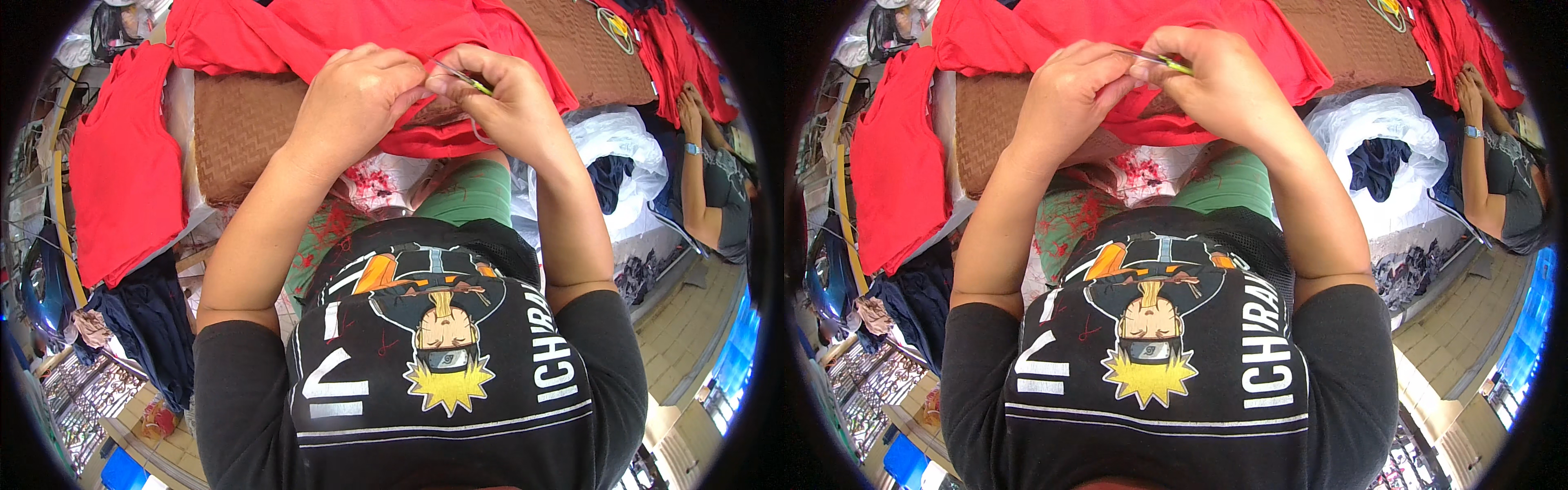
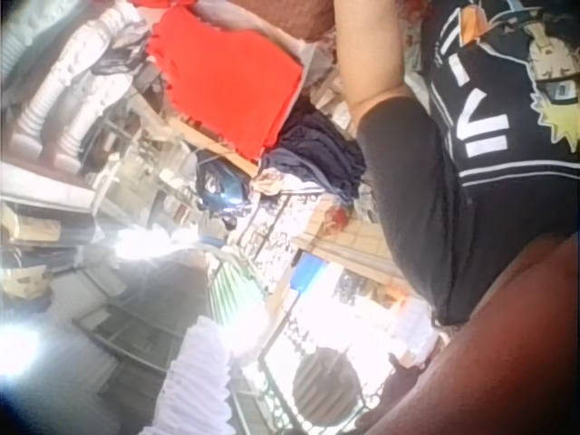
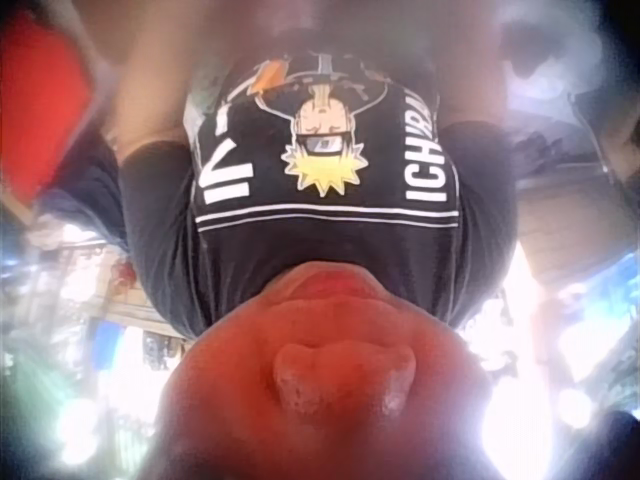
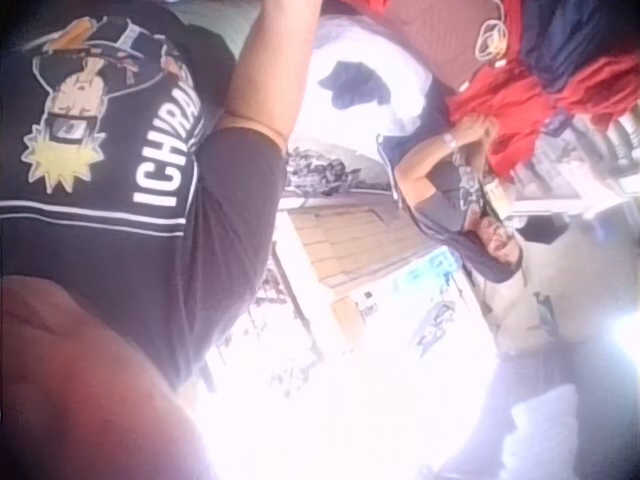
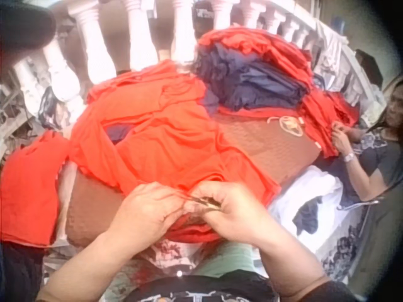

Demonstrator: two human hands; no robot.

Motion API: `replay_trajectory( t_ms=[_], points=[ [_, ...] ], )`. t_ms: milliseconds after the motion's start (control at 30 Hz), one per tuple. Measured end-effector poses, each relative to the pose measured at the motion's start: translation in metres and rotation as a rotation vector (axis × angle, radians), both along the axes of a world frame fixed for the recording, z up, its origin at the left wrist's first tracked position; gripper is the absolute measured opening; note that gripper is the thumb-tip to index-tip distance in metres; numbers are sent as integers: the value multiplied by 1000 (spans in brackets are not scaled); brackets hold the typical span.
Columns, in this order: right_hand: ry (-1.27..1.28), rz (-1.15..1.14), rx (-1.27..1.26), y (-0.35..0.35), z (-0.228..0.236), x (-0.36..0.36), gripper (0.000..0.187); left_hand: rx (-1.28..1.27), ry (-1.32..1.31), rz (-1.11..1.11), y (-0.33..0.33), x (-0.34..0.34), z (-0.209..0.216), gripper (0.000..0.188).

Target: The person uses small shears to trim loose thread ends from the collars and labels of red t-shirts, handling them one at a time before stacking them on a table.

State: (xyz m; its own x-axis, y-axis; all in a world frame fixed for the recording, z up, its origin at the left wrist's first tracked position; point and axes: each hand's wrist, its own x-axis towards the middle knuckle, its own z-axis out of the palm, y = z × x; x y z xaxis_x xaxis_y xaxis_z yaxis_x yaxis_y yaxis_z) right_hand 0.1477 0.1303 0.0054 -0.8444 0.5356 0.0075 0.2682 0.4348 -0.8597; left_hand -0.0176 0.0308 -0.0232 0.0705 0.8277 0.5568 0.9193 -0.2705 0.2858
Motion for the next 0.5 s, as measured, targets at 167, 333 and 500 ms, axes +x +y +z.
replay_trajectory(
  t_ms=[167, 333, 500],
  points=[
    [175, -10, -138, 6, -11, -9, 14, -276, -448, 74, -2, 3, 1, 14],
    [279, -61, -247, 19, -13, -3, 19, -327, -815, -29, -5, -7, -9, 17],
    [264, -125, -194, 28, -12, 5, 20, -392, -1011, -282, -20, -14, 3, 14]
  ],
)
